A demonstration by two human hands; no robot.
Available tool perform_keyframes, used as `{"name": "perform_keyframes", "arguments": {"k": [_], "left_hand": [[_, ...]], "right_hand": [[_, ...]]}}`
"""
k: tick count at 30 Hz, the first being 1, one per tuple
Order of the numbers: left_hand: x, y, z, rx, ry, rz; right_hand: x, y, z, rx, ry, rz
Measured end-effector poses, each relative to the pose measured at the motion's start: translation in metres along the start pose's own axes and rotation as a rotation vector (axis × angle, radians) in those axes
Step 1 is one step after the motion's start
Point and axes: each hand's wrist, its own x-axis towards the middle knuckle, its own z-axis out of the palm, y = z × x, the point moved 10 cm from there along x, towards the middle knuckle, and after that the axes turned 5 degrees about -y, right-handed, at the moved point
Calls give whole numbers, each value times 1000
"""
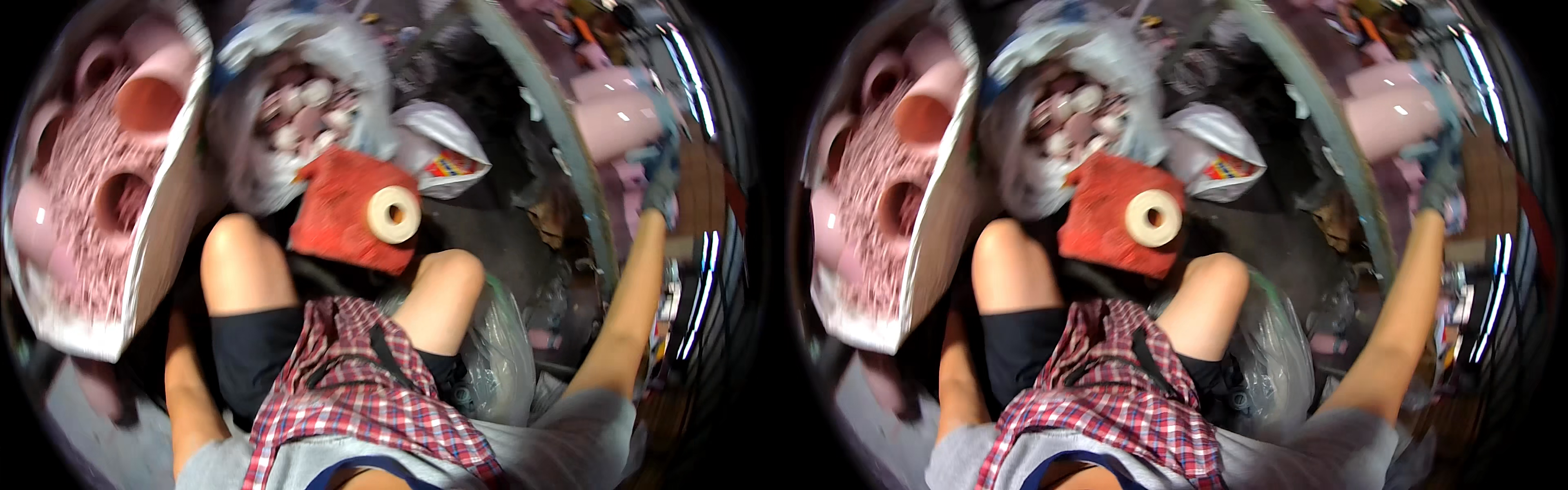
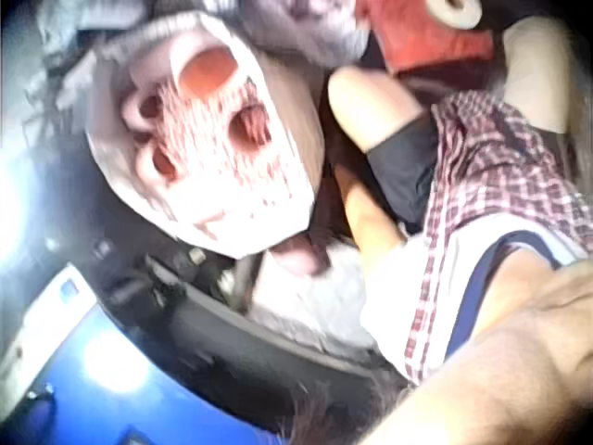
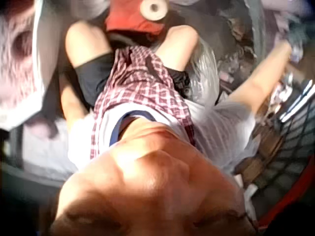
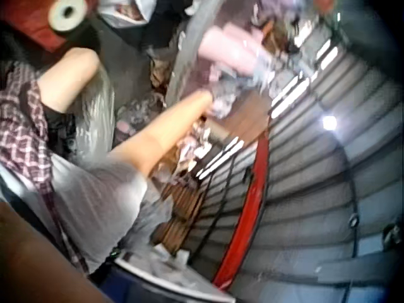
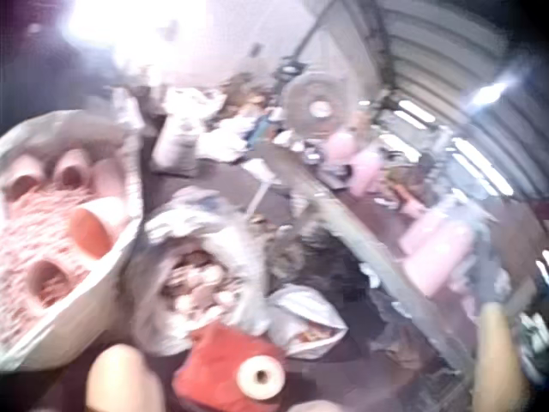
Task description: The person assembles thermal flasks by taking pink bodies and fitting blue plastic lids and handles into them by hand.
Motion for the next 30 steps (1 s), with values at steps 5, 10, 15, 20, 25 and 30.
{"name": "perform_keyframes", "arguments": {"k": [5,10,15,20,25,30], "left_hand": [[30,12,30,121,-133,-117],[52,6,58,175,-217,-147],[66,-11,67,202,-242,-194],[79,-16,75,216,-265,-212],[85,-8,76,240,-290,-186],[81,-1,72,242,-296,-165]], "right_hand": [[47,30,43,160,-81,-64],[70,107,136,-8,-416,-263],[35,116,213,133,-655,-36],[-1,46,215,-680,-587,-829],[-7,38,206,-636,-573,-804],[-8,40,206,-671,-545,-799]]}}
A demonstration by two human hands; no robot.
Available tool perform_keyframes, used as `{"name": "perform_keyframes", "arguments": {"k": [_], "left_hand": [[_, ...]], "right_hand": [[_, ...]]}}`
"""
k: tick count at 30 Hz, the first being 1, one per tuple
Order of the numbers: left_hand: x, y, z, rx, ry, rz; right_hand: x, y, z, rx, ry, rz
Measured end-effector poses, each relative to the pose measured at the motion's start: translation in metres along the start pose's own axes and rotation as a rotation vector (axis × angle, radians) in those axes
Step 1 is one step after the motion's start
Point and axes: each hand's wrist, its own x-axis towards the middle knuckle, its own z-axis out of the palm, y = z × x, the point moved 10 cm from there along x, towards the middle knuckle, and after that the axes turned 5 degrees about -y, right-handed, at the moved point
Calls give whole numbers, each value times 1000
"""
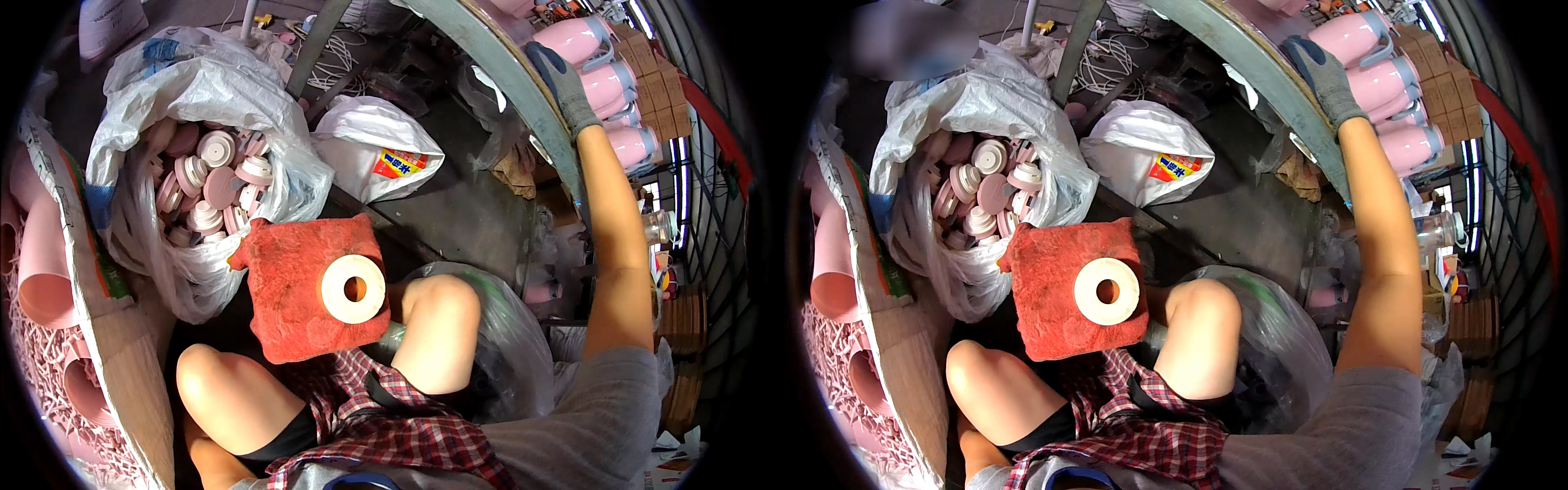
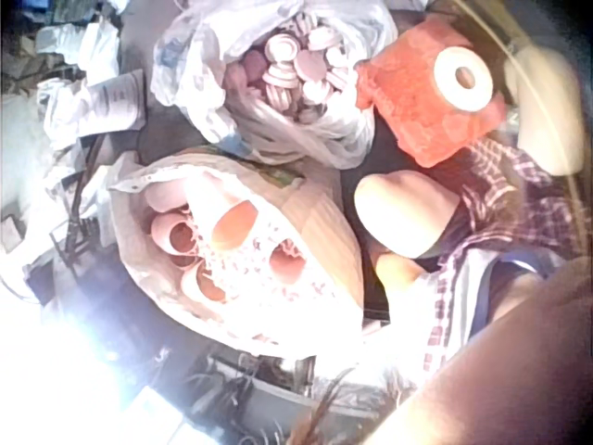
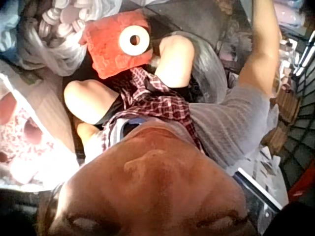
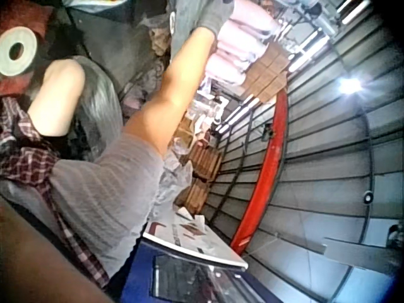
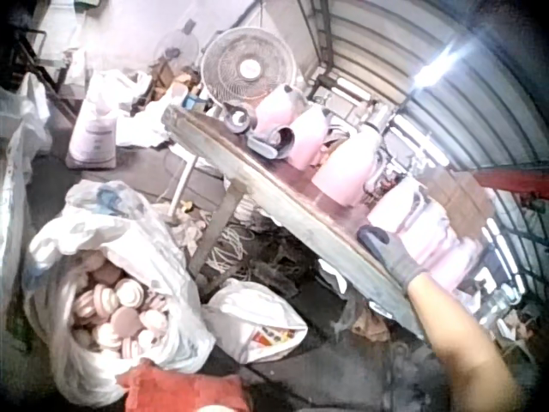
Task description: The person assembles thermal flasks by taking pink bodies and fitting blue plastic lids and handles into them by hand.
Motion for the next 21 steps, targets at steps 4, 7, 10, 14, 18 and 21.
{"name": "perform_keyframes", "arguments": {"k": [4,7,10,14,18,21], "left_hand": [[-26,-6,1,-61,16,52],[-101,-22,-19,-124,67,91],[-194,-15,-49,-200,31,186],[-319,-4,-102,-840,-65,221],[-445,15,-252,-494,698,428],[-490,7,-322,-1107,726,864]], "right_hand": [[13,15,-2,17,-31,76],[26,19,13,172,18,25],[10,55,28,527,19,175],[5,77,12,247,207,297],[16,38,-21,-203,291,263],[-9,15,-14,33,403,306]]}}
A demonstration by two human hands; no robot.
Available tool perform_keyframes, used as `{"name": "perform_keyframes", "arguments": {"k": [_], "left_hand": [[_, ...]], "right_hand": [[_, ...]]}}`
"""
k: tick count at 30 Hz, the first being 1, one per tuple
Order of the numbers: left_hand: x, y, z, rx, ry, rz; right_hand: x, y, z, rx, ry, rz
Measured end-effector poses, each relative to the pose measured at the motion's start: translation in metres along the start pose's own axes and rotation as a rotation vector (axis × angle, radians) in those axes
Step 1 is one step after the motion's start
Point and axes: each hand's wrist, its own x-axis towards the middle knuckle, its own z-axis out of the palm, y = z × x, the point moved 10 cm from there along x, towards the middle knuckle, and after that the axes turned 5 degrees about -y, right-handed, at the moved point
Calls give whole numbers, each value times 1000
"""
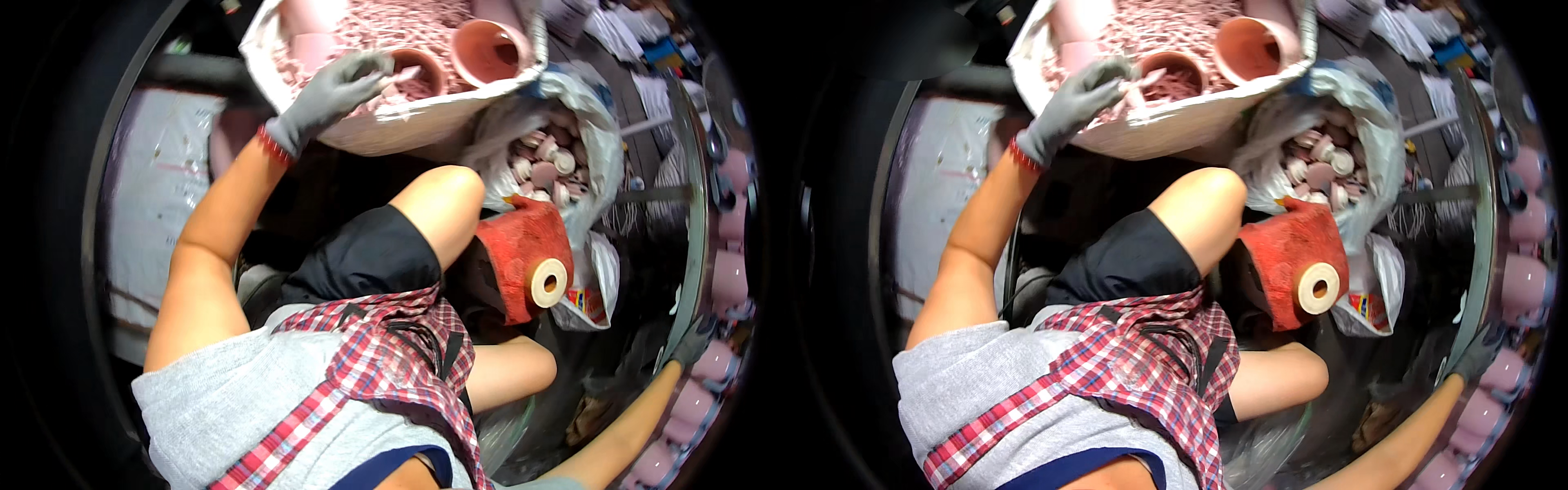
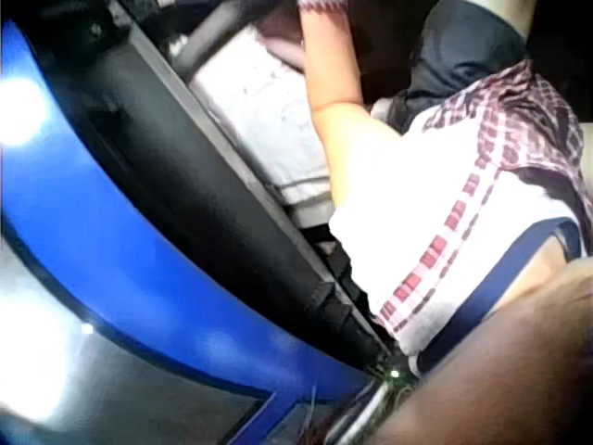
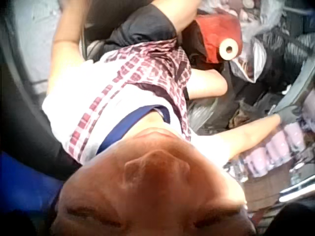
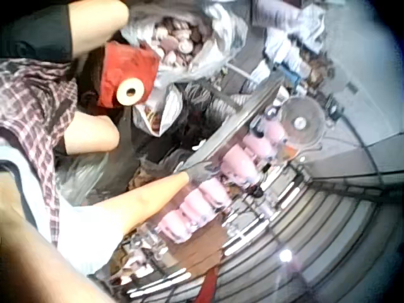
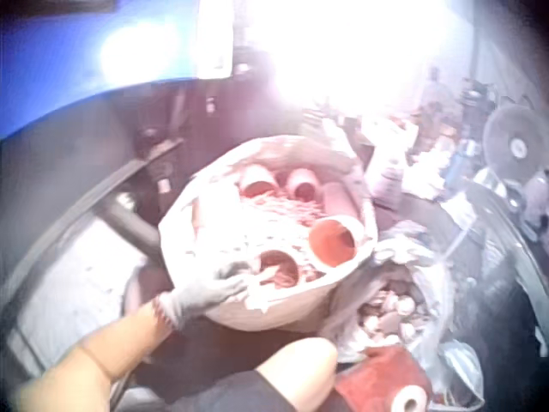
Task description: The person assembles thermal flasks by taking pink bodies and fitting blue plastic lids and handles into them by hand.
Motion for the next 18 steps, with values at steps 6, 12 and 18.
{"name": "perform_keyframes", "arguments": {"k": [6,12,18], "left_hand": [[-56,9,-175,186,414,212],[-183,-133,-300,1107,693,-638],[-207,-193,-302,1182,270,-866]], "right_hand": [[-111,-169,-72,108,137,-467],[-191,-171,-59,511,-223,-252],[-203,-219,-79,935,-366,-93]]}}
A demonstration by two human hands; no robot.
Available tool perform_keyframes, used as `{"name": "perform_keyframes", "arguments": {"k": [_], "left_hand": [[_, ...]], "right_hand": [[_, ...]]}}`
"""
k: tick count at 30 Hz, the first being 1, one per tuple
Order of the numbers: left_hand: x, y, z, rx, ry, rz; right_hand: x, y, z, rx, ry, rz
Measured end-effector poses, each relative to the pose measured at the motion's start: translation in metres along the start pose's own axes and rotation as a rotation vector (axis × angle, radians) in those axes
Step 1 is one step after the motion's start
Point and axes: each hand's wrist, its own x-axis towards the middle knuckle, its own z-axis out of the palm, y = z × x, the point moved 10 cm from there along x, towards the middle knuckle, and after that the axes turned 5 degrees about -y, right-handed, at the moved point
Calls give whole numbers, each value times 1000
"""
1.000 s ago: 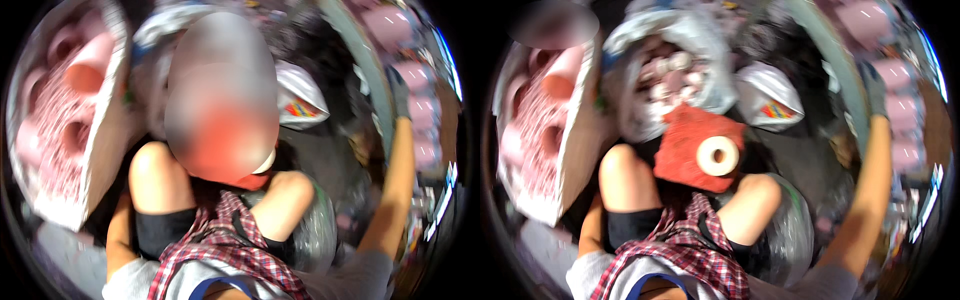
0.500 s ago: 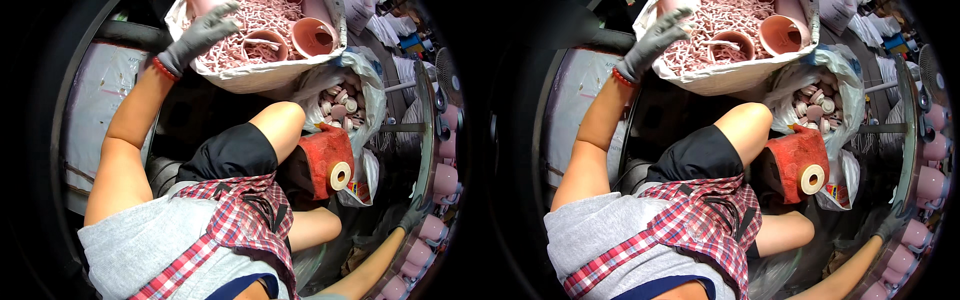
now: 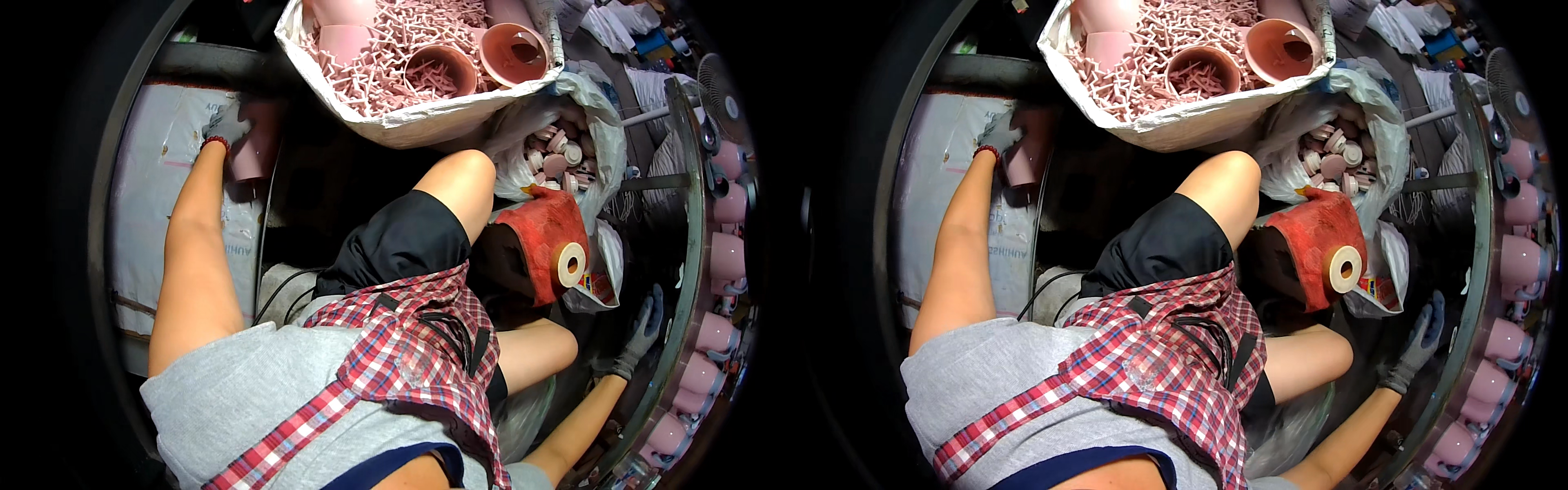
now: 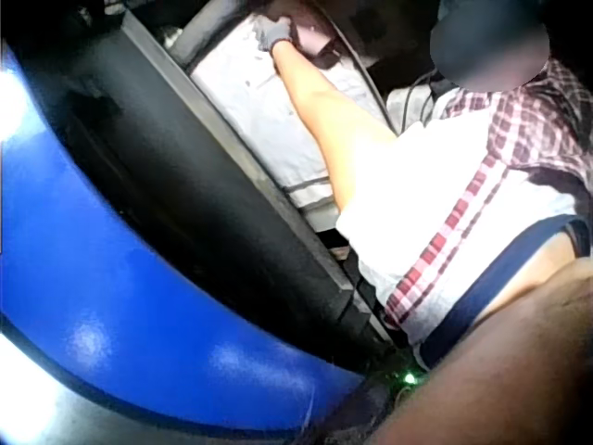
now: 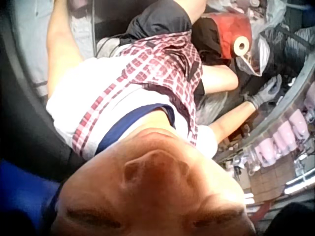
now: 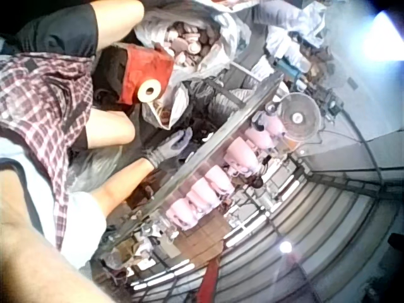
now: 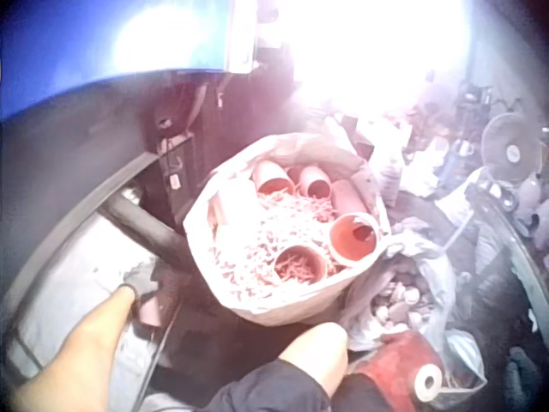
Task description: The person assembles thermal flasks by taking pink bodies and fitting blue plastic lids and handles into them by hand.
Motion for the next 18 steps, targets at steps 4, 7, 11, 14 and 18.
{"name": "perform_keyframes", "arguments": {"k": [4,7,11,14,18], "left_hand": [[-32,15,-27,296,-31,-29],[-33,5,-3,197,-194,88],[-35,-71,-73,-144,431,292],[-93,-60,-129,-1369,564,141],[-114,-26,-158,-1565,460,117]], "right_hand": [[0,-60,60,181,-102,-121],[-14,-109,109,231,-229,-135],[-40,-139,147,337,-406,-250],[-65,-132,173,839,-494,114],[-70,-246,192,761,-643,-231]]}}
